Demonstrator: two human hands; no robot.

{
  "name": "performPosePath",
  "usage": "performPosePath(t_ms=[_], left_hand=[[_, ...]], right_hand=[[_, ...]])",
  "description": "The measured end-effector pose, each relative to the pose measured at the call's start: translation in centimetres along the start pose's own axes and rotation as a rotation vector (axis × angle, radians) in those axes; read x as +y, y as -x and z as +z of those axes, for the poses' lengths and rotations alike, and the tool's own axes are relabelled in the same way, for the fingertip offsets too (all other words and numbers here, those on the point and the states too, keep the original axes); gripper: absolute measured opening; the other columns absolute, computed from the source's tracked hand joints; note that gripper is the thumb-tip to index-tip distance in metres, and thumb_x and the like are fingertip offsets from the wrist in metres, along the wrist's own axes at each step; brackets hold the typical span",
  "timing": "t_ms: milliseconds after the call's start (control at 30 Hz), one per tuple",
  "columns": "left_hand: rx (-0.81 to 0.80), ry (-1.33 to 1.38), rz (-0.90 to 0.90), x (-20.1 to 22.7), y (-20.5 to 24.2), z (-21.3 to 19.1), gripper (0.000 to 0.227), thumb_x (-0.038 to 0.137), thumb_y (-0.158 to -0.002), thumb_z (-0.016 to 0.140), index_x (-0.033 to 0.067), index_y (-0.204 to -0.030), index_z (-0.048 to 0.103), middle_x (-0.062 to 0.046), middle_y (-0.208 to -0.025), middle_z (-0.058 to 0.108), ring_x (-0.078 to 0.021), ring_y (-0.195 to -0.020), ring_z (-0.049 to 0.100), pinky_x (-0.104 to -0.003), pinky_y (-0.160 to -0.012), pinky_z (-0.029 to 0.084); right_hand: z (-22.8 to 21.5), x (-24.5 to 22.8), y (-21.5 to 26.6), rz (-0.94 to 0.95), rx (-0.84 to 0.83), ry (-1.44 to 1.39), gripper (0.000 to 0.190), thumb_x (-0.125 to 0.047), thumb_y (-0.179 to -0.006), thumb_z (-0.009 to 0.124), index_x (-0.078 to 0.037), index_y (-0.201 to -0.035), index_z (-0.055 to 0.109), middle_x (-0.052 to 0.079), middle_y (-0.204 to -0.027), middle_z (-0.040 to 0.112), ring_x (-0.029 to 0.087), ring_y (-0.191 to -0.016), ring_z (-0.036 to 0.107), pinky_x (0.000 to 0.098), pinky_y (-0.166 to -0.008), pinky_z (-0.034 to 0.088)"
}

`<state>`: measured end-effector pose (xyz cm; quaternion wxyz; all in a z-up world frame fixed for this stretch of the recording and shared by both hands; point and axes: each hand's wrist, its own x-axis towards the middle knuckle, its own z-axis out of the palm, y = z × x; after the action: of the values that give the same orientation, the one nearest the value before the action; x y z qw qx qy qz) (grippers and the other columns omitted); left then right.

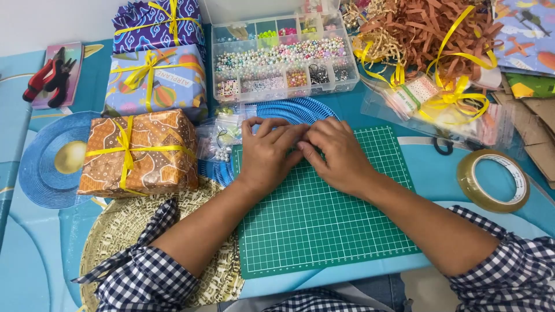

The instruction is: Picking up small beads and then folding and assembling a small cardboard gift box on a craft table.

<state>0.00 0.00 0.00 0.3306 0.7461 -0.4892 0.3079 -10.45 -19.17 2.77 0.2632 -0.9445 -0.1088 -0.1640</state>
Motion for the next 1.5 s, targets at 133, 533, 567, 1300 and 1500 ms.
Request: performPosePath(t_ms=[133, 533, 567, 1300, 1500], left_hand=[[-0.008, 0.036, -0.016, 0.4, 0.0, -0.2, 0.038, 0.022, -0.098, 0.095, 0.0157, -0.135, 0.086, -0.004, -0.103, 0.089, -0.0228, -0.118, 0.079, -0.061, -0.11, 0.044], [-0.027, 0.203, -0.19, -0.1, -1.0, -1.0, 0.03, 0.023, -0.106, 0.089, 0.0144, -0.135, 0.085, -0.008, -0.106, 0.091, -0.0278, -0.121, 0.078, -0.059, -0.108, 0.042], [-0.04, 0.217, -0.203, -0.1, -0.8, -1.0, 0.031, 0.023, -0.106, 0.09, 0.0144, -0.136, 0.085, -0.009, -0.107, 0.091, -0.0289, -0.121, 0.077, -0.06, -0.109, 0.041], [-0.14, 0.238, -0.079, -0.2, -1.2, -1.6, 0.046, 0.036, -0.111, 0.088, 0.0154, -0.149, 0.075, -0.003, -0.135, 0.085, -0.0302, -0.125, 0.071, -0.053, -0.107, 0.041], [-0.112, 0.239, -0.086, -0.3, -0.8, -1.3, 0.046, 0.032, -0.108, 0.092, 0.0144, -0.148, 0.075, -0.003, -0.125, 0.087, -0.0285, -0.122, 0.072, -0.048, -0.105, 0.044]], right_hand=[[-0.2, -0.1, -0.2, -0.011, 0.025, 0.052, 0.025, -0.024, -0.122, 0.064, -0.007, -0.11, 0.077, 0.007, -0.104, 0.069, 0.034, -0.11, 0.07, 0.0531, -0.098, 0.052], [-6.1, 1.1, -1.8, 0.002, 0.368, 0.028, 0.012, -0.005, -0.111, 0.081, -0.01, -0.123, 0.082, 0.008, -0.111, 0.079, 0.038, -0.109, 0.077, 0.0557, -0.104, 0.053], [-6.7, 2.6, -2.1, 0.029, 0.402, 0.076, 0.011, -0.006, -0.112, 0.083, -0.01, -0.122, 0.082, 0.008, -0.111, 0.079, 0.039, -0.109, 0.077, 0.0566, -0.104, 0.054], [-6.2, 12.4, -12.5, 0.353, -0.154, 0.791, 0.031, -0.044, -0.092, 0.097, -0.014, -0.095, 0.09, 0.018, -0.152, 0.072, 0.045, -0.153, 0.053, 0.0693, -0.126, 0.033], [-7.2, 9.9, -12.9, 0.344, -0.199, 0.745, 0.028, -0.04, -0.087, 0.1, -0.013, -0.089, 0.09, 0.006, -0.148, 0.07, 0.034, -0.151, 0.052, 0.0661, -0.135, 0.023]])
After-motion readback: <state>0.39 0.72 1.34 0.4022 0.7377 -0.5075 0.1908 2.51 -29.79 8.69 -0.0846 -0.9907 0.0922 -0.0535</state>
